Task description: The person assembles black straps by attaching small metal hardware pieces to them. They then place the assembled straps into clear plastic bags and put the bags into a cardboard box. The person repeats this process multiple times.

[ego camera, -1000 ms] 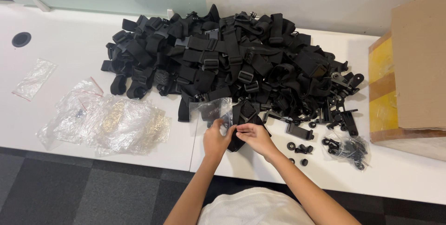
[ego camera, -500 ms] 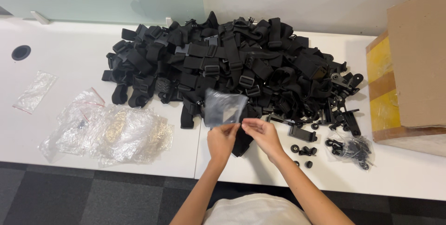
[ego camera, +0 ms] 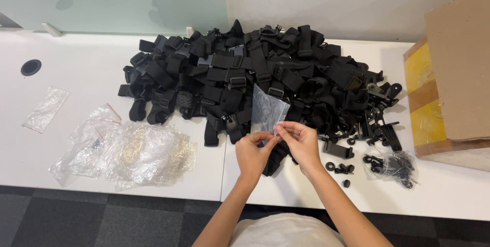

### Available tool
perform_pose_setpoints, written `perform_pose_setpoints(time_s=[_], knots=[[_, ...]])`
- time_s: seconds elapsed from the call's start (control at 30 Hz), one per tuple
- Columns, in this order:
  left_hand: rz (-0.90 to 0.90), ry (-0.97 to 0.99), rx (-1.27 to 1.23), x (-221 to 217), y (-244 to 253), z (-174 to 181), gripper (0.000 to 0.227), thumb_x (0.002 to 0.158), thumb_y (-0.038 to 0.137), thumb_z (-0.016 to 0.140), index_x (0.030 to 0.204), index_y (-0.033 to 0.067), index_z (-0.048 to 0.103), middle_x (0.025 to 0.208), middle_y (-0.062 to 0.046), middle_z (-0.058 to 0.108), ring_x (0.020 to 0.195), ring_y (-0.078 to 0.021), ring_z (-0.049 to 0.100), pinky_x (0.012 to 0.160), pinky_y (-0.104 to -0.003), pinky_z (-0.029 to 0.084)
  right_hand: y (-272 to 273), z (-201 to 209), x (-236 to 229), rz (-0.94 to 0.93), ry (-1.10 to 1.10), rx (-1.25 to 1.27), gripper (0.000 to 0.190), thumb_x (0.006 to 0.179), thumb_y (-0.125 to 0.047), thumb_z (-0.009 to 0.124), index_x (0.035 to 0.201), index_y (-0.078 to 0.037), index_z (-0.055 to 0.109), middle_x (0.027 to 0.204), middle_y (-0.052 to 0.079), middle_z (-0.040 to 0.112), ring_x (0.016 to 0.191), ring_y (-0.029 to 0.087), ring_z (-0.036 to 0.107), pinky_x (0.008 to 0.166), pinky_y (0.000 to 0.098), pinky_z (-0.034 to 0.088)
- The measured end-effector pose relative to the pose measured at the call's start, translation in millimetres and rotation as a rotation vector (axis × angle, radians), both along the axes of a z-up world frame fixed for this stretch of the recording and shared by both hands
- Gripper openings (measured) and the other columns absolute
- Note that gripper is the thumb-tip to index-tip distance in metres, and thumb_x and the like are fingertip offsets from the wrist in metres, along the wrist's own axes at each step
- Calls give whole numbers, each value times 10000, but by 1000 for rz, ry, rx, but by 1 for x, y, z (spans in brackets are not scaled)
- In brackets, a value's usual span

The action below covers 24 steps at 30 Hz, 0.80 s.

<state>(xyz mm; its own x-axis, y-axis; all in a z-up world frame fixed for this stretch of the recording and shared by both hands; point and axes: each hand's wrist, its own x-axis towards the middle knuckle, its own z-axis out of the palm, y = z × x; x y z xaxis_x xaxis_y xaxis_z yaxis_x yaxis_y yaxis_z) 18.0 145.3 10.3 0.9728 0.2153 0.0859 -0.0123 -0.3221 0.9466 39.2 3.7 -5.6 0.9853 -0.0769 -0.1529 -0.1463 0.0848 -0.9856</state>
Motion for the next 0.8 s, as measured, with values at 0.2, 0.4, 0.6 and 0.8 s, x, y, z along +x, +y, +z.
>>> perform_pose_setpoints(time_s=[0.2,0.4,0.6,0.8], knots=[[-133,-114,-277,7,2,9,344,814,181,802,1104,6,748,1056,-107,769,1036,-213,747,885,-345,629,-6,17,7,-37,97,69,238,850,-43,773,1065,55,743,942,142,790,811,174,751,780,283,620],[-104,98,-249,16,3,29,344,849,260,812,1032,-28,768,922,-124,795,895,-204,789,792,-329,654,-7,24,5,-15,88,-5,242,813,-20,801,1023,81,736,905,163,788,803,185,759,772,295,624],[-119,156,-379,26,10,19,341,861,233,792,1032,-62,789,873,-156,806,792,-188,789,744,-300,660,-17,34,10,132,86,35,226,820,-26,789,1030,46,743,906,134,795,805,172,765,773,293,627],[-267,122,-342,30,7,17,320,794,94,825,1068,-61,767,894,-145,804,826,-166,791,747,-268,651,-32,37,9,58,80,91,208,812,-9,765,1015,11,722,866,157,795,748,186,763,722,312,624]])
